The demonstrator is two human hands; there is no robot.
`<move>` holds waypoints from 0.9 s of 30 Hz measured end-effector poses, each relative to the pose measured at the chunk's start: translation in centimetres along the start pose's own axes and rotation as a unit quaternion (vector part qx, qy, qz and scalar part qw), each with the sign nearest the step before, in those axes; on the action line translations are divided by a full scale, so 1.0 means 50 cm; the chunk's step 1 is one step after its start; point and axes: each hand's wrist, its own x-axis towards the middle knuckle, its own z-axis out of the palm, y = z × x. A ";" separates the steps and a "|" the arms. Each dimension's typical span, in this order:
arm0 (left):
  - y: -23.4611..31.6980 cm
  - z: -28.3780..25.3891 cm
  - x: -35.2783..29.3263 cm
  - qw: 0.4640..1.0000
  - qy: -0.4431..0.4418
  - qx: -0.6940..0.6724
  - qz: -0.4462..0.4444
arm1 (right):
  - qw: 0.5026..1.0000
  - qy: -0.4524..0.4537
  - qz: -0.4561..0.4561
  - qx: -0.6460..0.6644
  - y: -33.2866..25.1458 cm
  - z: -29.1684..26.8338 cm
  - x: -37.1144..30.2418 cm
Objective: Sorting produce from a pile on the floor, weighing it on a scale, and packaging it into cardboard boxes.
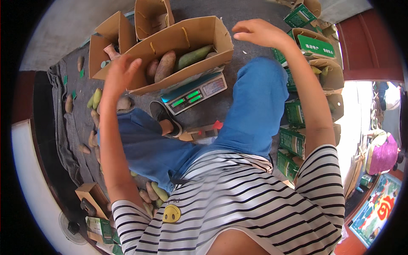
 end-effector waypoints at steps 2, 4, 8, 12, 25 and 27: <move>-0.007 -0.024 0.020 0.999 0.033 0.031 -0.014 | 1.000 -0.007 -0.001 0.019 0.031 0.009 0.011; -0.031 -0.035 0.027 0.995 0.069 0.066 -0.025 | 0.998 -0.035 0.045 0.024 0.050 0.021 0.034; -0.176 0.006 -0.004 0.964 0.000 0.225 -0.141 | 0.996 -0.063 0.057 -0.004 0.061 0.063 0.088; -0.177 0.027 0.031 0.927 -0.154 -0.033 -0.341 | 0.976 -0.133 0.174 0.014 0.078 0.075 0.105; -0.209 0.041 0.055 0.930 -0.200 -0.065 -0.303 | 0.960 -0.146 0.225 0.076 0.088 0.122 0.140; -0.196 0.033 0.061 0.927 -0.201 -0.065 -0.310 | 0.960 -0.135 0.225 0.099 0.092 0.123 0.140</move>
